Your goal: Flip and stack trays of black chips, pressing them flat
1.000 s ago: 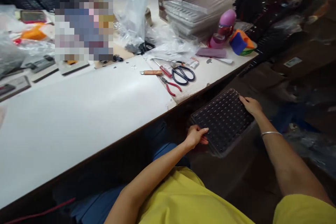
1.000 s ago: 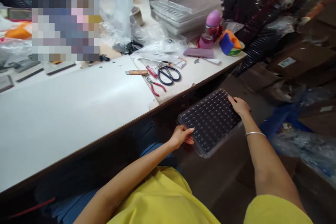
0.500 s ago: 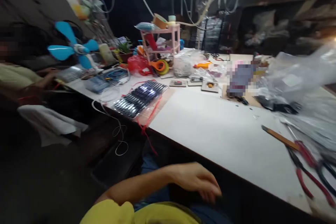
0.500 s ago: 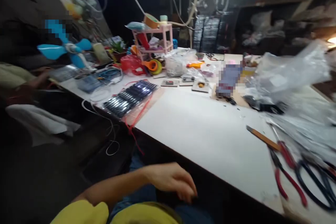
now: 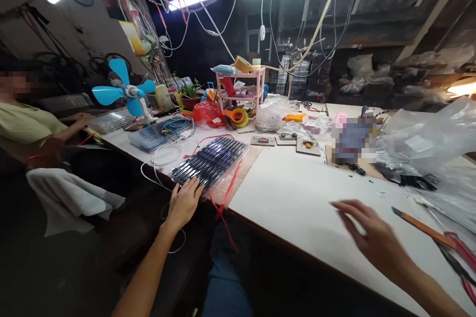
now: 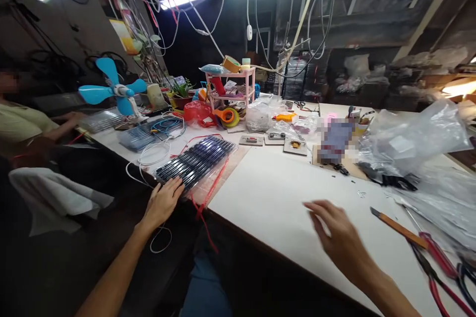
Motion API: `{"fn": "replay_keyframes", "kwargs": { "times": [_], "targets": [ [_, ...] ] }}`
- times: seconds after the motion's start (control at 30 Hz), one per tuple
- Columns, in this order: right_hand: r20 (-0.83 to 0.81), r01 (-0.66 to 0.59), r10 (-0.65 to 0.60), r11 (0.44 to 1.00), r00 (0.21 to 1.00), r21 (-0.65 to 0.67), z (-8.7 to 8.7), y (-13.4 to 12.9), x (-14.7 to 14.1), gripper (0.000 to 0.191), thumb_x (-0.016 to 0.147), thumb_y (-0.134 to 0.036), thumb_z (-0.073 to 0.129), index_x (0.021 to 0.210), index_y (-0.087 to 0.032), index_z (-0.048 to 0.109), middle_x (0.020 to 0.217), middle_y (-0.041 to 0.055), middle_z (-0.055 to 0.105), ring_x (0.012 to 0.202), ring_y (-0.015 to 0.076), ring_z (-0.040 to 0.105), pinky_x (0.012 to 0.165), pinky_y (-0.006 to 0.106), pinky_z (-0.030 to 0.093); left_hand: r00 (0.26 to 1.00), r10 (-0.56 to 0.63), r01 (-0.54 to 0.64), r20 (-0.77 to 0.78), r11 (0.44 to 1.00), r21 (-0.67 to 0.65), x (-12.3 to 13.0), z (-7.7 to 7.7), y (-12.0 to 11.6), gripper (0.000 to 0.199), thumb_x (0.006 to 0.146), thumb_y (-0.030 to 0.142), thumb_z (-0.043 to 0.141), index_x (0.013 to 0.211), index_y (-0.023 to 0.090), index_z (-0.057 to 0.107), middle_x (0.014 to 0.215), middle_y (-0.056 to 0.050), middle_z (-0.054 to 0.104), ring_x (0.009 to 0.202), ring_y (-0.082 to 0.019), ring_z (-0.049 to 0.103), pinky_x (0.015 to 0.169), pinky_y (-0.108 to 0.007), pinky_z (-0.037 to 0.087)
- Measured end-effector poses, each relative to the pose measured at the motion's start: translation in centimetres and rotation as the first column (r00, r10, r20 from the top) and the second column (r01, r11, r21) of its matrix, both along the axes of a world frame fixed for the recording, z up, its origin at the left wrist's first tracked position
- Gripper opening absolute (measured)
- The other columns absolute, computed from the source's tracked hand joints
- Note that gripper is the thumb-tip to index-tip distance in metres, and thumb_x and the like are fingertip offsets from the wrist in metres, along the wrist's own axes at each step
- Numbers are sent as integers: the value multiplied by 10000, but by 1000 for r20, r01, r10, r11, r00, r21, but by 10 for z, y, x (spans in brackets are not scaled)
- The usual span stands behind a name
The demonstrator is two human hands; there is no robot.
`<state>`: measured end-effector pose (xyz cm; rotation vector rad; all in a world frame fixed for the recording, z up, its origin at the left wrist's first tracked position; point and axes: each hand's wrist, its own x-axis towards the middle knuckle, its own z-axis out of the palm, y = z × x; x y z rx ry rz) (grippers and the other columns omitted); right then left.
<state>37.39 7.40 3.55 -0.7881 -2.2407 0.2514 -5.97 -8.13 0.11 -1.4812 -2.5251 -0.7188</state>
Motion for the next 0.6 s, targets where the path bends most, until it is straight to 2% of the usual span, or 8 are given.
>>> {"fn": "replay_keyframes", "kwargs": {
  "times": [0.1,0.2,0.3,0.37,0.4,0.5,0.53,0.6],
  "targets": [
    [232,-236,249,968,940,-80,9,15,-84,302,940,-275,357,1104,-258,609,1017,115,616,865,256,592,771,454,437,999,-10,9,-37,1000,-23,1,4,-24,398,883,392,373,1119,195,625,1297,-103,563,1264,-269,450,1100,-525,153],
    [351,-293,317,948,881,-120,13,34,-154,275,940,-206,379,1090,-179,608,1041,127,603,920,242,570,817,423,421,999,19,-21,29,998,67,0,7,-51,372,864,425,387,1005,224,667,1184,-77,648,1194,-279,518,1084,-530,216],
    [371,-280,309,951,876,-132,8,56,-211,232,927,-186,449,1100,-172,604,1080,112,598,981,230,553,857,397,427,933,269,-339,238,879,335,-6,0,-72,406,808,477,460,1042,198,640,1122,-104,644,1086,-295,580,983,-472,403],
    [372,-236,276,960,886,-149,3,70,-249,226,929,-221,481,1121,-164,587,1123,100,582,1024,227,544,882,415,437,762,336,-596,554,697,398,-10,-9,-77,545,716,504,585,1158,186,557,1063,-103,620,933,-284,632,834,-444,509],
    [369,-204,251,966,895,-160,1,77,-267,245,925,-258,507,1141,-162,569,1149,90,569,1039,228,543,888,436,443,634,255,-668,730,655,352,-11,-13,-76,608,672,506,640,1180,194,523,1005,-84,620,847,-266,646,756,-429,537],
    [356,-113,185,970,916,-214,-2,93,-316,309,911,-333,542,1173,-170,544,1212,91,536,1062,237,541,895,465,456,216,-118,-628,969,743,231,-7,-25,-64,558,641,485,713,1104,241,520,829,-6,628,659,-192,636,611,-358,553],
    [355,-90,174,966,918,-241,-2,97,-329,314,909,-339,545,1173,-170,544,1214,93,535,1056,236,545,889,462,463,156,-182,-594,971,769,239,-4,-27,-59,527,633,459,734,1077,259,533,813,11,633,639,-175,630,602,-341,553],
    [357,-58,172,949,918,-308,-1,101,-348,313,908,-344,547,1165,-165,548,1192,91,547,1028,229,560,867,450,479,154,-196,-595,968,764,249,1,-29,-54,545,590,395,770,1079,294,551,838,28,649,634,-168,631,598,-329,558]
  ]
}}
